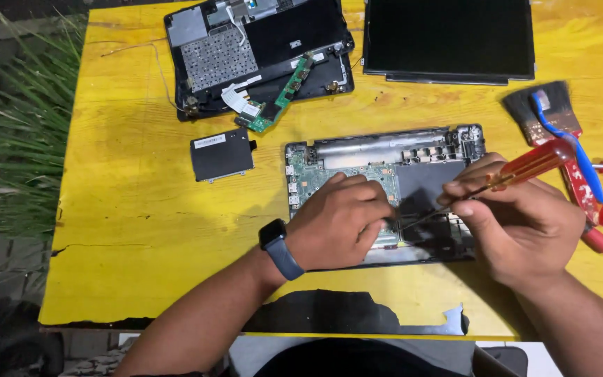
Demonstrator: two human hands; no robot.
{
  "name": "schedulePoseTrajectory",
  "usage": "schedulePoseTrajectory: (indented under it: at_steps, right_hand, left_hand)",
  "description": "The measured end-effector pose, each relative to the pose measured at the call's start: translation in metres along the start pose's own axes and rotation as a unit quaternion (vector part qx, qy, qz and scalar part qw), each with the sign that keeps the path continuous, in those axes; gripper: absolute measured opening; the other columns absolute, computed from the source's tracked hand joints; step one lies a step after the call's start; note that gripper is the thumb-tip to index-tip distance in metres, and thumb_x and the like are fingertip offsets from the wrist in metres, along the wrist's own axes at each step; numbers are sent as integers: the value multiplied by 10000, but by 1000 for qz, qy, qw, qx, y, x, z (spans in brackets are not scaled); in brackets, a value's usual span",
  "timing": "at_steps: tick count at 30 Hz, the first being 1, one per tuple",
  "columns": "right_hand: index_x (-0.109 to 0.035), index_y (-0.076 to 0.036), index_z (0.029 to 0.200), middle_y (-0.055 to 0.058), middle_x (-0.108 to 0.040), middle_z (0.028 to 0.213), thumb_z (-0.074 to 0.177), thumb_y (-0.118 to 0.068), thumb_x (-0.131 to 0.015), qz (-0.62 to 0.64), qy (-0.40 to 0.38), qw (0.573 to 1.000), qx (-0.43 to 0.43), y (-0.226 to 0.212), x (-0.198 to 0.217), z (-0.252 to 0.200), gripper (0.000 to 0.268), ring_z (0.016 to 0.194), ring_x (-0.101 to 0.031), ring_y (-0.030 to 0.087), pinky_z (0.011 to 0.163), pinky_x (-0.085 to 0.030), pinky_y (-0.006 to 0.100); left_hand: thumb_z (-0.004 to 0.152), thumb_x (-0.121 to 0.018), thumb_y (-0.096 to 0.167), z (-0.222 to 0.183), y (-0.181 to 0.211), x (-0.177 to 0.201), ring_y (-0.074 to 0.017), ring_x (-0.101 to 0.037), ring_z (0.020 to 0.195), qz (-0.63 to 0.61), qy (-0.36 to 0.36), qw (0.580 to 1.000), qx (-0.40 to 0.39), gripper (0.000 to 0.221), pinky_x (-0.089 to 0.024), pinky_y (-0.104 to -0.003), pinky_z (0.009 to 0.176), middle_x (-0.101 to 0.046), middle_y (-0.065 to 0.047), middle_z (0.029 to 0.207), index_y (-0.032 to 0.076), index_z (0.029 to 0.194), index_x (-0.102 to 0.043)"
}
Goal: Using a screwdriver to clean and probe components on a disassembled laptop motherboard.
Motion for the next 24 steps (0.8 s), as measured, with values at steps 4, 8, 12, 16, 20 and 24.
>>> schedulePoseTrajectory:
  at_steps: [4, 8, 12, 16, 20, 24]
  right_hand:
    - [-596, 151, 908, 289, -680, 916, 896, 6, -655, -10, 5, 1000, -11, 1, 4, -2, 157, 813, -717, 378, 735, -629, 416]
    - [-582, 116, 905, 260, -683, 926, 895, -3, -677, -16, 16, 1000, -3, 1, 9, -6, 153, 829, -719, 372, 756, -607, 410]
    - [-589, 135, 895, 276, -674, 906, 893, -9, -673, -31, 29, 999, 7, -1, 11, -4, 168, 807, -703, 369, 748, -585, 425]
    - [-589, 134, 891, 265, -664, 875, 893, 5, -675, -38, 35, 999, 16, -3, 13, -1, 154, 820, -711, 363, 726, -614, 407]
    - [-574, 102, 872, 249, -683, 875, 872, -30, -671, -14, 34, 999, 23, -4, 14, 2, 163, 779, -716, 361, 717, -616, 415]
    - [-612, 104, 909, 240, -704, 892, 879, -25, -675, -22, 35, 999, 17, -6, 14, 3, 147, 763, -721, 343, 705, -622, 388]
  left_hand:
    - [960, -546, 52, 0, 1, -7, -319, -627, 947, 1, -2, 1000, -18, 205, -430, -466, 790, -686, -102, 1004, 64, 998, -748]
    - [955, -597, 123, -2, -1, -13, -309, -617, 970, 19, -10, 1000, -21, 172, -438, -462, 818, -668, -86, 1026, 95, 1018, -755]
    - [985, -648, 215, -3, 0, -17, -310, -603, 986, 29, -25, 999, -19, 141, -422, -466, 807, -635, -83, 1025, 103, 1007, -731]
    - [974, -669, 203, 0, 7, -14, -306, -580, 927, 43, -19, 998, -28, 117, -424, -452, 798, -631, -83, 981, 101, 953, -724]
    - [968, -666, 168, 2, 10, -15, -299, -564, 889, 48, -14, 998, -33, 101, -418, -438, 795, -612, -86, 920, 89, 916, -702]
    - [969, -648, 163, 3, 11, -20, -300, -563, 911, 49, -41, 998, -4, 110, -419, -435, 827, -621, -97, 940, 78, 913, -690]
Point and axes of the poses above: each hand's wrist, its own z-axis towards the middle knuckle, its own x-axis out of the back of the hand, y = z × x, the point moved 5 cm from there along z, towards the middle knuckle
